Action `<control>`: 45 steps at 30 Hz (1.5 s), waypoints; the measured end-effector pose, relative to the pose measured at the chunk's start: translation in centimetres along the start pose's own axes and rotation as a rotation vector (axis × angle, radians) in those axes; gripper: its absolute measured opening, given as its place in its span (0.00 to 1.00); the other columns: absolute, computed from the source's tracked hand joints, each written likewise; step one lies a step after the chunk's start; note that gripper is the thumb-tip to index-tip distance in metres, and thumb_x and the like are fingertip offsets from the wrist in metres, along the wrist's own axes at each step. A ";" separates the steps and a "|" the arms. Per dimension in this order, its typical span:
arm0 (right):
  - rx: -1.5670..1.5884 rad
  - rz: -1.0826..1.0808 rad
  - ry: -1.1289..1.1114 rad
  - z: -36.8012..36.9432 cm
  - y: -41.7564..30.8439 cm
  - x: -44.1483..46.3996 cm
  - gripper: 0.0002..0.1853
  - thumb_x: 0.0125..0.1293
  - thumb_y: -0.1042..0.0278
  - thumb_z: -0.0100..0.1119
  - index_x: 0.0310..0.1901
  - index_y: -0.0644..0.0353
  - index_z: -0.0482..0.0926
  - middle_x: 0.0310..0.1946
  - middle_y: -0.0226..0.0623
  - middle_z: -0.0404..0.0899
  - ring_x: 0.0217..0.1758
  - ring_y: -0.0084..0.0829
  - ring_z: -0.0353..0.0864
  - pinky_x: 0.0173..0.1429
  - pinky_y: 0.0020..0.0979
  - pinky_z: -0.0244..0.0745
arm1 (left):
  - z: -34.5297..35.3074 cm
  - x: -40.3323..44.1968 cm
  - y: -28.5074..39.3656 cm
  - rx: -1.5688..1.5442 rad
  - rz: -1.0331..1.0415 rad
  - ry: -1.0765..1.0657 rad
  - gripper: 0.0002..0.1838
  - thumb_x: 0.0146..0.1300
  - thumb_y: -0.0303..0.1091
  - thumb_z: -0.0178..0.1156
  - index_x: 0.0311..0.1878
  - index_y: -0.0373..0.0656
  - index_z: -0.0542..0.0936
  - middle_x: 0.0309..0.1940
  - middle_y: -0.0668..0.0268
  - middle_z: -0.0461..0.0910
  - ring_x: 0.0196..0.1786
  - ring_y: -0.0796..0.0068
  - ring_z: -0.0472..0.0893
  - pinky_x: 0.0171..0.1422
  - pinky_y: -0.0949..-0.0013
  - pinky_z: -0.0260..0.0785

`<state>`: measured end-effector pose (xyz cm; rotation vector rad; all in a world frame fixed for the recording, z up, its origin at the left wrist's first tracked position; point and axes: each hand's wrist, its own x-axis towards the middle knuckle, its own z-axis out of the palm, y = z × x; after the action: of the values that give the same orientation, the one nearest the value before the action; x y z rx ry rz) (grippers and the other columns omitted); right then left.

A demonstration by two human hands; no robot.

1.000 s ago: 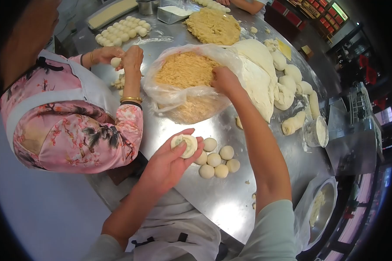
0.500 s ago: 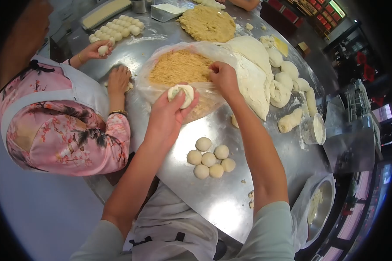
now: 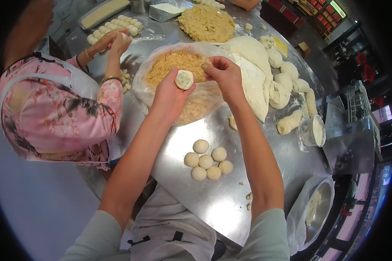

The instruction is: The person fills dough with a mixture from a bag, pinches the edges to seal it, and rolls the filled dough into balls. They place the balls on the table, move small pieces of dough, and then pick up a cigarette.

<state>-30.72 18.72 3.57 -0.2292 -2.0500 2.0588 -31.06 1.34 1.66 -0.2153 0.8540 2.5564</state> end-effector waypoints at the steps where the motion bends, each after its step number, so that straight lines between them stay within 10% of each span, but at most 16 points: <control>1: 0.026 0.004 -0.024 0.3 -0.3 -0.3 0.09 0.66 0.75 0.72 0.45 0.68 0.84 0.35 0.32 0.86 0.33 0.21 0.83 0.40 0.24 0.80 | 0.3 0.5 -0.1 0.013 -0.006 0.011 0.18 0.85 0.41 0.47 0.65 0.37 0.72 0.62 0.57 0.76 0.64 0.64 0.78 0.73 0.54 0.71; 7: -0.552 -0.342 -0.040 3.1 1.9 -1.6 0.12 0.63 0.78 0.69 0.48 0.65 0.83 0.39 0.40 0.85 0.37 0.30 0.85 0.44 0.29 0.81 | 0.2 2.7 -2.0 0.120 0.045 -0.063 0.19 0.85 0.40 0.48 0.69 0.38 0.70 0.57 0.60 0.75 0.55 0.69 0.77 0.64 0.60 0.72; 14: -0.245 -0.025 -0.041 2.5 1.0 -2.2 0.14 0.64 0.81 0.65 0.52 0.64 0.85 0.40 0.44 0.84 0.40 0.33 0.86 0.45 0.30 0.82 | -1.7 3.5 -2.0 -0.064 -0.030 0.012 0.17 0.85 0.35 0.49 0.69 0.38 0.70 0.62 0.58 0.73 0.59 0.67 0.76 0.66 0.56 0.71; 26: -0.635 -0.347 0.114 5.4 3.5 -2.3 0.09 0.64 0.78 0.62 0.45 0.65 0.86 0.42 0.53 0.85 0.42 0.56 0.84 0.50 0.44 0.81 | -2.7 4.5 -3.5 -0.085 0.020 -0.034 0.19 0.83 0.32 0.52 0.73 0.44 0.66 0.63 0.56 0.73 0.60 0.64 0.79 0.64 0.57 0.78; 35: -0.236 -0.075 0.058 2.3 1.6 -1.8 0.19 0.60 0.82 0.59 0.54 0.66 0.86 0.42 0.42 0.87 0.41 0.28 0.84 0.50 0.32 0.82 | -2.7 2.5 -0.8 -0.154 -0.050 -0.009 0.18 0.82 0.27 0.52 0.70 0.42 0.66 0.63 0.55 0.76 0.64 0.55 0.80 0.72 0.52 0.76; 38: -0.581 0.001 0.043 0.9 3.2 -2.2 0.20 0.61 0.79 0.60 0.56 0.68 0.85 0.43 0.40 0.86 0.40 0.30 0.82 0.52 0.31 0.81 | -2.8 1.9 -0.2 -0.133 -0.061 -0.004 0.21 0.80 0.26 0.55 0.71 0.42 0.65 0.66 0.55 0.75 0.65 0.57 0.80 0.76 0.53 0.74; 45: -0.318 -0.125 -0.140 1.1 0.3 -6.9 0.39 0.62 0.70 0.71 0.75 0.61 0.70 0.68 0.51 0.76 0.68 0.37 0.78 0.70 0.34 0.74 | -2.8 -0.9 -0.1 -0.086 -0.092 -0.129 0.23 0.79 0.29 0.58 0.71 0.38 0.64 0.67 0.55 0.74 0.70 0.57 0.76 0.77 0.54 0.73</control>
<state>-24.41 15.83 2.94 -0.0077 -2.4053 1.7136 -30.24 -0.63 -0.38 -0.1117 0.6713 2.4926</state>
